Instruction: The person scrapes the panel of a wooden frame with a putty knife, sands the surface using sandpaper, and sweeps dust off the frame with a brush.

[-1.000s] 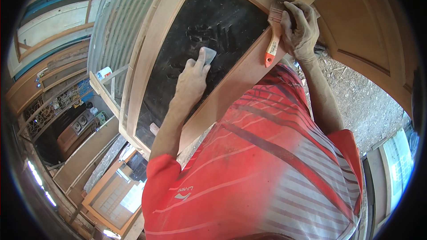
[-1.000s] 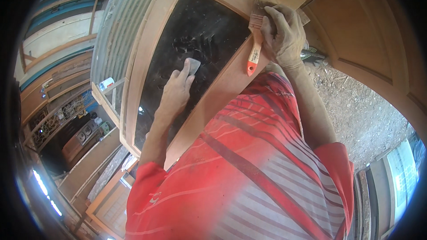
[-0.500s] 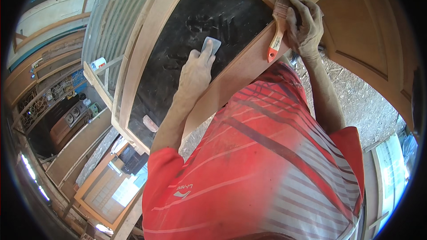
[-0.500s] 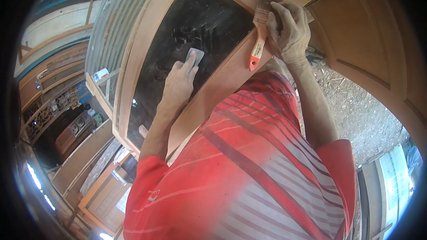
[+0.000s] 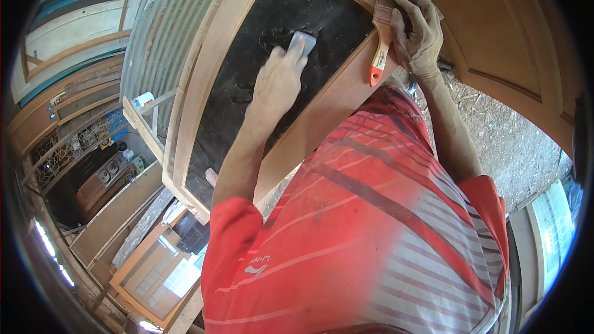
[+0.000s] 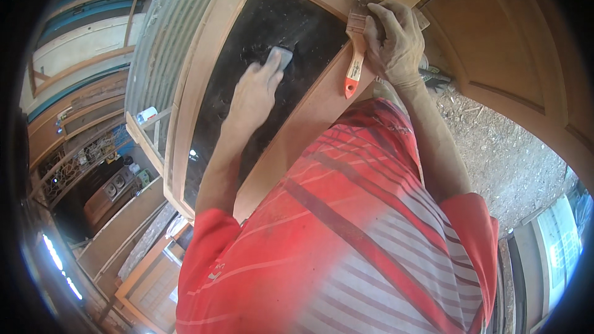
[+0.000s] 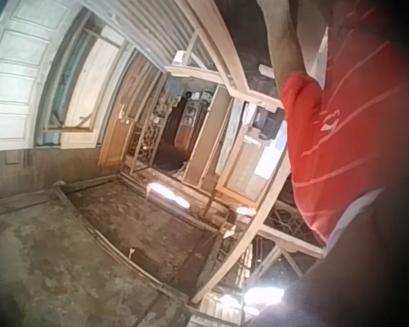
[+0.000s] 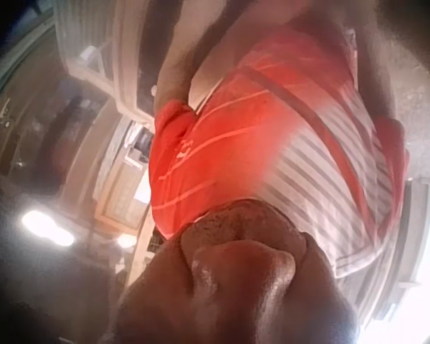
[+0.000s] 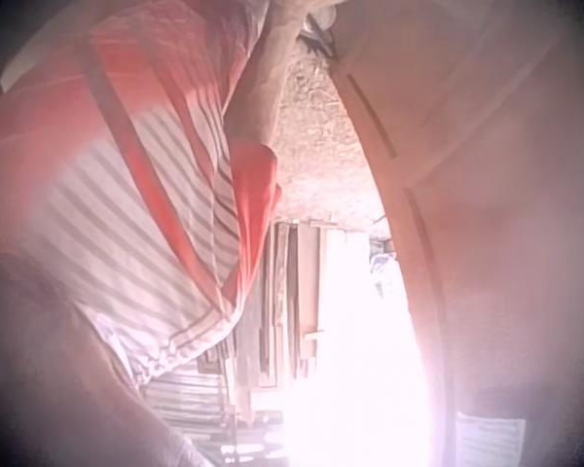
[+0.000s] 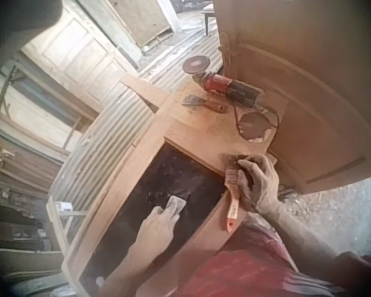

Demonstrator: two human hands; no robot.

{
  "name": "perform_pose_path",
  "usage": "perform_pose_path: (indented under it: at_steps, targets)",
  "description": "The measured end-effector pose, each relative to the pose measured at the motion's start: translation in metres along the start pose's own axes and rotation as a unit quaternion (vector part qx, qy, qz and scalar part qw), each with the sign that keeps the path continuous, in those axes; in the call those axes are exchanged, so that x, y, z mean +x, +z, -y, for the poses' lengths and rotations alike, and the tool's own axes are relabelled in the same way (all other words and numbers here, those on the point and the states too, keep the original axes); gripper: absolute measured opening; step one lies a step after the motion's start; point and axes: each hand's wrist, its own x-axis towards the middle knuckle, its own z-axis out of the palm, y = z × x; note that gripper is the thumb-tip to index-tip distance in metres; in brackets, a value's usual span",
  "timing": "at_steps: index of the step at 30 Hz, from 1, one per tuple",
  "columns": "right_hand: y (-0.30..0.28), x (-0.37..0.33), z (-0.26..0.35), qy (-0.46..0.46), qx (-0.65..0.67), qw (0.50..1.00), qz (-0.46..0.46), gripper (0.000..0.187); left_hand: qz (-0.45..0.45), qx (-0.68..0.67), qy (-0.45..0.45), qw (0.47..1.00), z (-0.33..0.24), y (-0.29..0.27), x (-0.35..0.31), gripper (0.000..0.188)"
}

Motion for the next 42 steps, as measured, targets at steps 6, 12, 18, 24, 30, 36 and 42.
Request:
perform_pose_path:
  at_steps: [6, 12, 18, 24, 30, 36, 42]
  targets:
    - [0.002, 0.002, -0.009, -0.015, 0.004, 1.0, -0.011, 0.026, 0.036, -0.01, -0.003, 0.999, -0.008, -0.006, -0.021, 0.042]
    - [0.001, 0.005, -0.005, -0.007, 0.008, 1.0, -0.006, 0.026, -0.015, -0.036, 0.05, 0.998, -0.024, -0.004, 0.003, 0.039]
    - [0.001, 0.003, -0.003, -0.011, 0.006, 1.0, -0.012, 0.026, 0.025, 0.02, 0.039, 0.999, -0.044, -0.002, 0.009, 0.04]
    - [0.001, 0.001, -0.007, -0.019, 0.013, 1.0, -0.018, 0.026, 0.06, 0.053, 0.059, 0.995, -0.045, -0.01, 0.012, 0.039]
    - [-0.002, 0.001, -0.007, -0.015, 0.014, 1.0, -0.011, 0.026, 0.045, 0.033, 0.074, 0.996, -0.054, -0.01, 0.024, 0.038]
    - [0.001, 0.001, -0.005, -0.018, 0.024, 0.999, -0.012, 0.025, 0.039, 0.027, 0.037, 0.998, -0.048, -0.01, 0.017, 0.038]
    - [0.002, 0.0, -0.008, -0.015, 0.018, 1.0, -0.002, 0.027, 0.017, 0.03, 0.028, 0.999, -0.05, -0.005, 0.022, 0.04]
